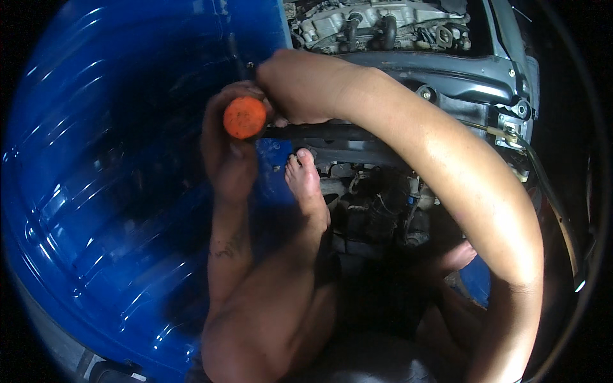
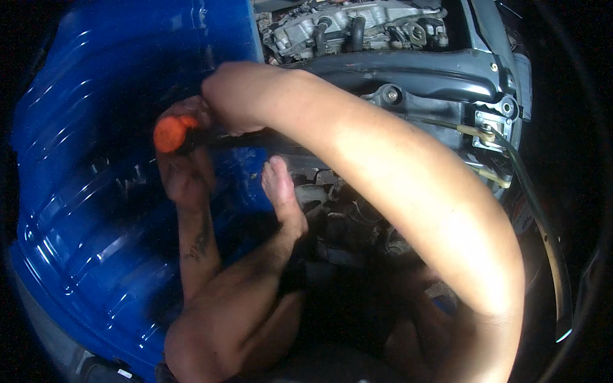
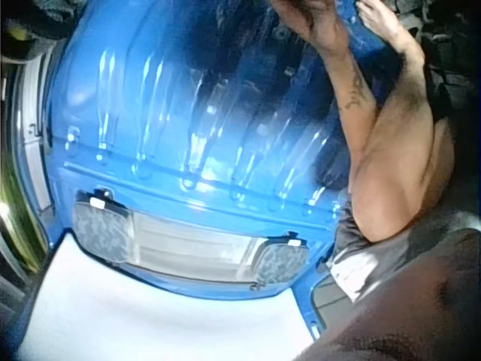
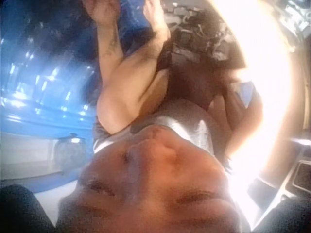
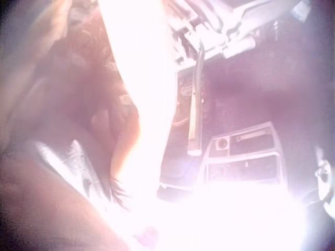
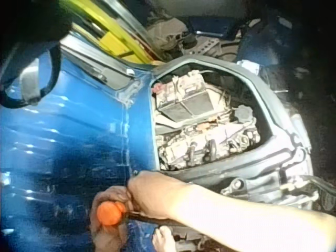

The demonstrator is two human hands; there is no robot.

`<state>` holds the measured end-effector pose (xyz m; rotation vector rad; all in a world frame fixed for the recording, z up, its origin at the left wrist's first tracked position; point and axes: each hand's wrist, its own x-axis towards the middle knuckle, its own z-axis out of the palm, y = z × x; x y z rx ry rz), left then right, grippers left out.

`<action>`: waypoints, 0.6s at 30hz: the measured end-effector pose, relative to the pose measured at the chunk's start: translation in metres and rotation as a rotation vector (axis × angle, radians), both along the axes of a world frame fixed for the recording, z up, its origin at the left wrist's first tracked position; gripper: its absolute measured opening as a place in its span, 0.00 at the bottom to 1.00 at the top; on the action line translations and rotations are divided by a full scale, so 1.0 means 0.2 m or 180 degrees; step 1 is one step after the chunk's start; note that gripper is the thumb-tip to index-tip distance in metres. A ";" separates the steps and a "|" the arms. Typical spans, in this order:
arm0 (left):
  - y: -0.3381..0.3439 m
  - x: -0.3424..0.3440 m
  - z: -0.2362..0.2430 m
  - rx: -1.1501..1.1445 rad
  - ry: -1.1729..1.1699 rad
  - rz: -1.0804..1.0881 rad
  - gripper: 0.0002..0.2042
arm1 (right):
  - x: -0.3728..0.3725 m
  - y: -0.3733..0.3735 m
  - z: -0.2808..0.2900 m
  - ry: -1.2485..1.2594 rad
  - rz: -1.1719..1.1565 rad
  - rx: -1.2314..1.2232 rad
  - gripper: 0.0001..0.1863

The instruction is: The person manipulates a mechanical assembly near a vehicle's engine compartment, using a screwdriver and pliers to adjust cables and fasteners.

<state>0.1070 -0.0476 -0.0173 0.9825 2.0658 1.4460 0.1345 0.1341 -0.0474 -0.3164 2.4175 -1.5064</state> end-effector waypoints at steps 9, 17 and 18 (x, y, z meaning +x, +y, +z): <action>-0.01 -0.07 -0.06 0.0452 -0.0384 -0.0384 0.30 | 0.00 0.00 -0.10 0.0187 0.0203 -0.0354 0.09; 0.06 -0.04 0.07 0.0238 -0.0549 -0.0462 0.28 | 0.01 -0.03 -0.16 0.0045 0.0134 -0.0415 0.06; 0.05 -0.06 0.06 0.0265 -0.0519 -0.0604 0.28 | 0.01 -0.03 -0.16 0.0078 0.0099 -0.0339 0.06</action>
